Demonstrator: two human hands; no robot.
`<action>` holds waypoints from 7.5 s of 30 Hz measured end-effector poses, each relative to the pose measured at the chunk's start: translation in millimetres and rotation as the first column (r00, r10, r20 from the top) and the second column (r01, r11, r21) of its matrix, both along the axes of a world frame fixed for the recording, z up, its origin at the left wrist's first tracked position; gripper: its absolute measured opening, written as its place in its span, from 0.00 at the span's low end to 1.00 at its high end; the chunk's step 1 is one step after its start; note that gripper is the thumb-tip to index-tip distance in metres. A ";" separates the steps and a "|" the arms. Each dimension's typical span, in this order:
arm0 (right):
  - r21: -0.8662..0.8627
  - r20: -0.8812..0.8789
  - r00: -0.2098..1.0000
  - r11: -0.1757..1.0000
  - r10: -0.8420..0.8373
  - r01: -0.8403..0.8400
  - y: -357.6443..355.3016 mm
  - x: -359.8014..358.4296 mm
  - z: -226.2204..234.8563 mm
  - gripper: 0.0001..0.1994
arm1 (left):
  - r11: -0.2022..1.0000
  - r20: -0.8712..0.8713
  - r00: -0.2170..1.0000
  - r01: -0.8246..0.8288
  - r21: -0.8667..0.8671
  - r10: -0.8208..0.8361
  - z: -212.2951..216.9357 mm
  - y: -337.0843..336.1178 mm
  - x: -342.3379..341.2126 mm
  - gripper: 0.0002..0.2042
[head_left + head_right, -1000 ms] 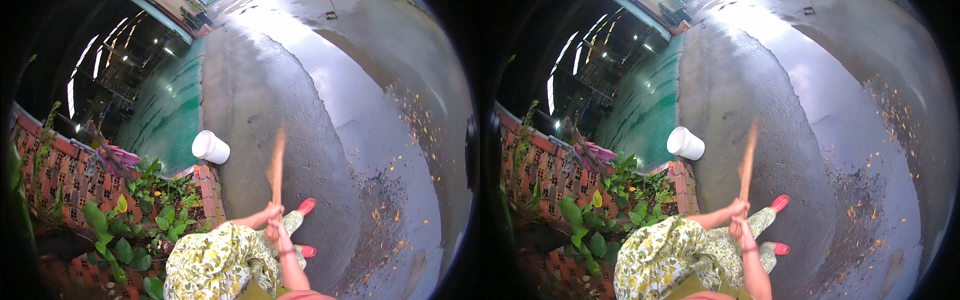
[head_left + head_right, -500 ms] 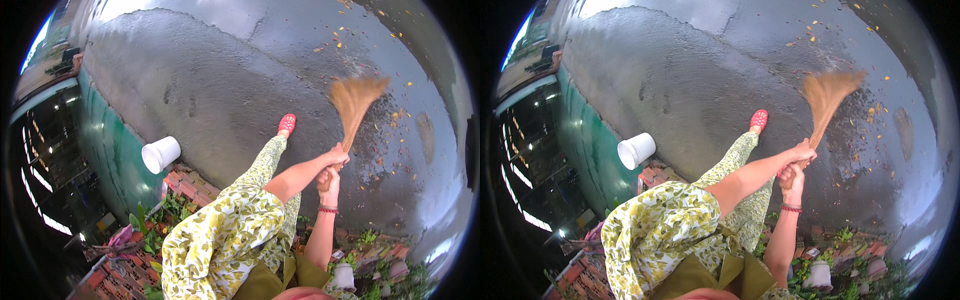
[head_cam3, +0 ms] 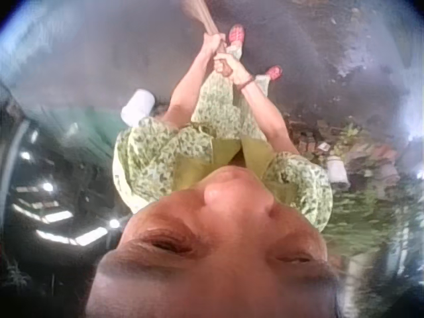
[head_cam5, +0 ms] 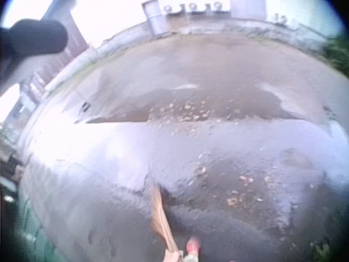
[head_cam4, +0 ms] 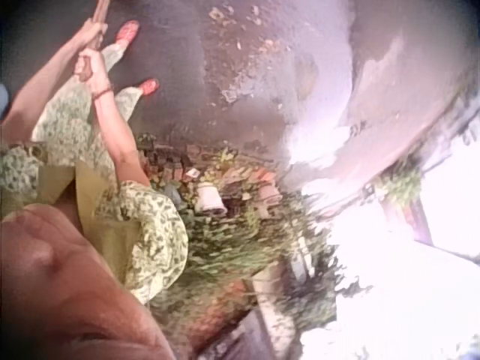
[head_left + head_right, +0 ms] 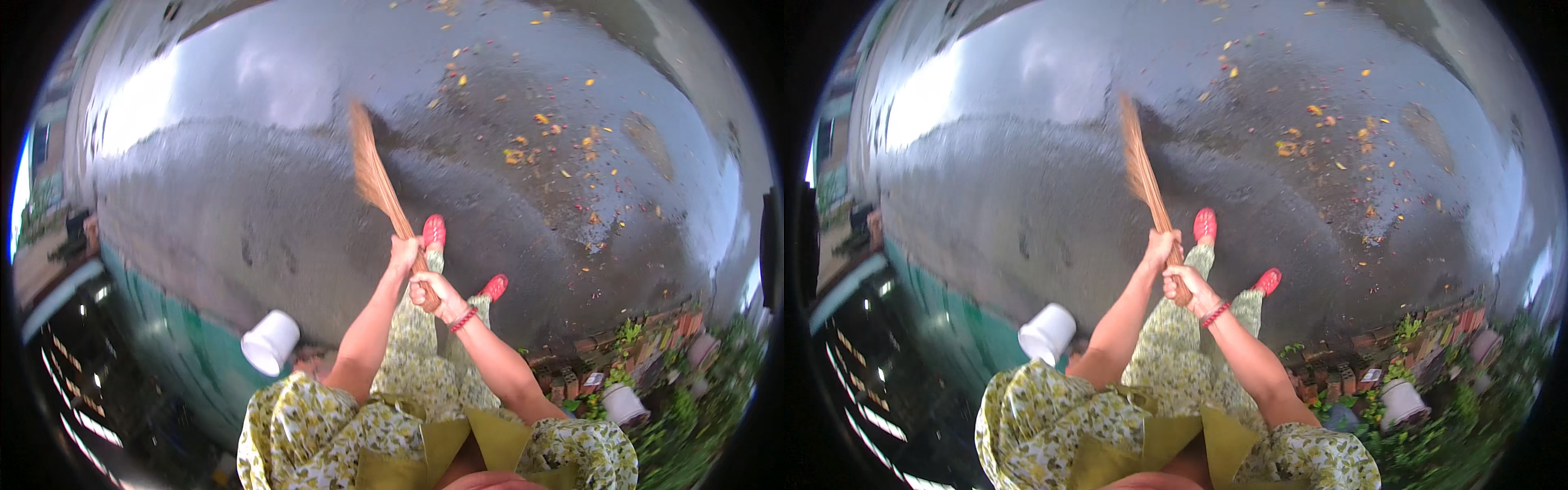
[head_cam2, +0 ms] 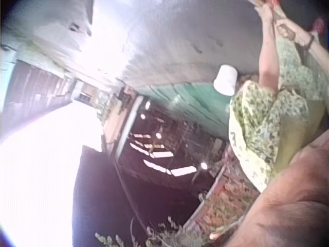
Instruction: The person sweeps scattered leaves and debris on a wet concrete surface using a traditional broom. They gather the debris into a pile and use a dustpan to collect it, then continue sweeping the remaining area.
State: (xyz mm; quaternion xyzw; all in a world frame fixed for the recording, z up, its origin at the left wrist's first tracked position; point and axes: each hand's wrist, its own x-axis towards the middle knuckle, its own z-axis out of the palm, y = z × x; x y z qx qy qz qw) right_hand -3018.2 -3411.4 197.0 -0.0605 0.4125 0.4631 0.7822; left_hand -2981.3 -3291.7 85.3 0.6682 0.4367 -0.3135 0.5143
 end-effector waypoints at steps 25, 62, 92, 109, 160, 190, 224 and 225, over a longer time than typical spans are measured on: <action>-0.192 0.174 0.795 0.772 -0.581 0.606 -203.4 -100.7 48.4 0.07 | 0.595 -0.052 0.623 0.714 -0.370 -0.781 106.5 -282.4 -35.9 0.09; -0.891 -0.058 0.916 0.393 0.398 -0.227 -261.7 -8.7 109.1 0.02 | 0.280 -0.035 0.329 -0.851 -0.445 0.944 84.1 341.9 0.7 0.08; -0.896 0.045 0.723 0.348 0.690 -0.277 -215.6 367.1 -0.8 0.04 | 0.730 0.113 0.721 -0.674 -0.110 0.683 61.8 308.1 289.5 0.09; -0.837 -0.101 0.948 0.489 0.302 -0.245 -163.2 483.9 17.4 0.22 | 0.700 0.102 0.968 0.238 -0.673 -0.231 -2.6 -98.6 523.4 0.40; -0.489 0.244 0.919 0.858 0.309 -0.158 289.3 868.5 -158.5 0.07 | 0.941 -0.062 0.997 -0.053 -0.335 0.034 20.5 236.1 795.2 0.06; -0.553 0.214 0.694 0.671 0.687 -0.494 252.3 1078.4 -186.7 0.14 | 0.929 -0.026 0.983 -0.180 -0.324 0.181 -44.6 208.1 978.0 0.04; -0.692 0.083 0.916 0.639 -0.393 0.337 68.8 1072.5 -196.4 0.06 | 0.640 -0.142 0.673 0.586 -0.496 -0.726 -34.5 43.5 1064.4 0.23; -0.742 0.078 0.906 0.582 -0.416 0.331 49.9 1060.8 -202.5 0.06 | 0.582 -0.106 0.629 0.625 -0.519 -0.770 -28.3 23.6 1068.3 0.24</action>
